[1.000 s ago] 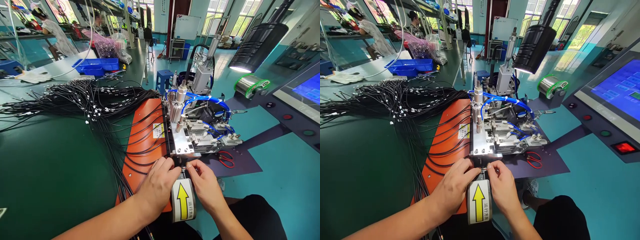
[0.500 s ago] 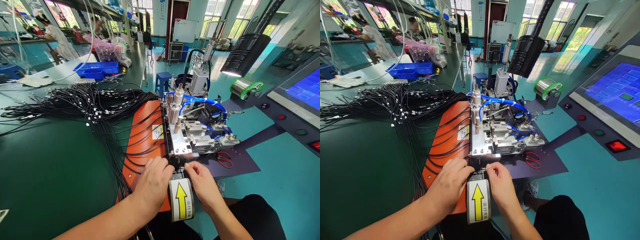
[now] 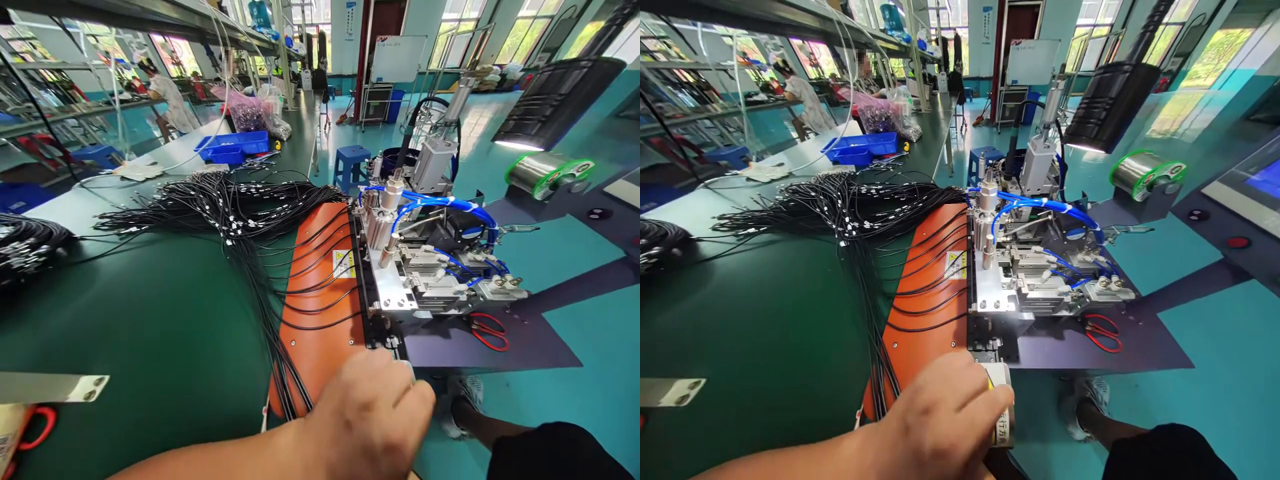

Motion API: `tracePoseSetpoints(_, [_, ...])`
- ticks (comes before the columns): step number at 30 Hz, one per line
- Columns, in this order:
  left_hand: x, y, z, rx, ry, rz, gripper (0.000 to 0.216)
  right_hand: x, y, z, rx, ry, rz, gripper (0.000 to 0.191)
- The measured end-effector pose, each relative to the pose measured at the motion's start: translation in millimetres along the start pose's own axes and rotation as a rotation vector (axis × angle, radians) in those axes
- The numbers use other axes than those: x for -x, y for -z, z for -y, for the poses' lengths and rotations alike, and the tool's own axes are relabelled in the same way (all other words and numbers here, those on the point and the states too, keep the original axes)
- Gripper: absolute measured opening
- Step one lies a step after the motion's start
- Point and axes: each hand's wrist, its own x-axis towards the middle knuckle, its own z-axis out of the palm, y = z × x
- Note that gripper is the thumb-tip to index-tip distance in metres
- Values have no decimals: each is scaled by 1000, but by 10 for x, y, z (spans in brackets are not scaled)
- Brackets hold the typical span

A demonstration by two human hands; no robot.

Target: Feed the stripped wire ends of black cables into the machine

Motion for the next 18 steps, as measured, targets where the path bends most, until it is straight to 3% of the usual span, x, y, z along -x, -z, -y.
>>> tracePoseSetpoints(2, [4, -5, -51, -21, -85, -79, 20, -77, -130, 63, 146, -104, -353, 26])
tracePoseSetpoints(4, [-3, 7, -68, -39, -121, -114, 22, -117, -35, 65, 223, -110, -530, 28])
tracePoseSetpoints(8, [-21, 84, -55, -5, -125, -99, 22, -168, 559, -52, 113, 54, -223, 23])
tracePoseSetpoints(11, [-20, 177, -32, 22, -44, 32, 18, -267, 907, -84, -58, 122, 83, 19])
tracePoseSetpoints(14, [-16, 308, 53, -13, 106, 252, 13, -358, 1008, -34, -167, 163, 312, 18])
tracePoseSetpoints(18, [-32, 499, 328, -125, 182, 492, 3, -392, 997, 68, -214, 92, 479, 30])
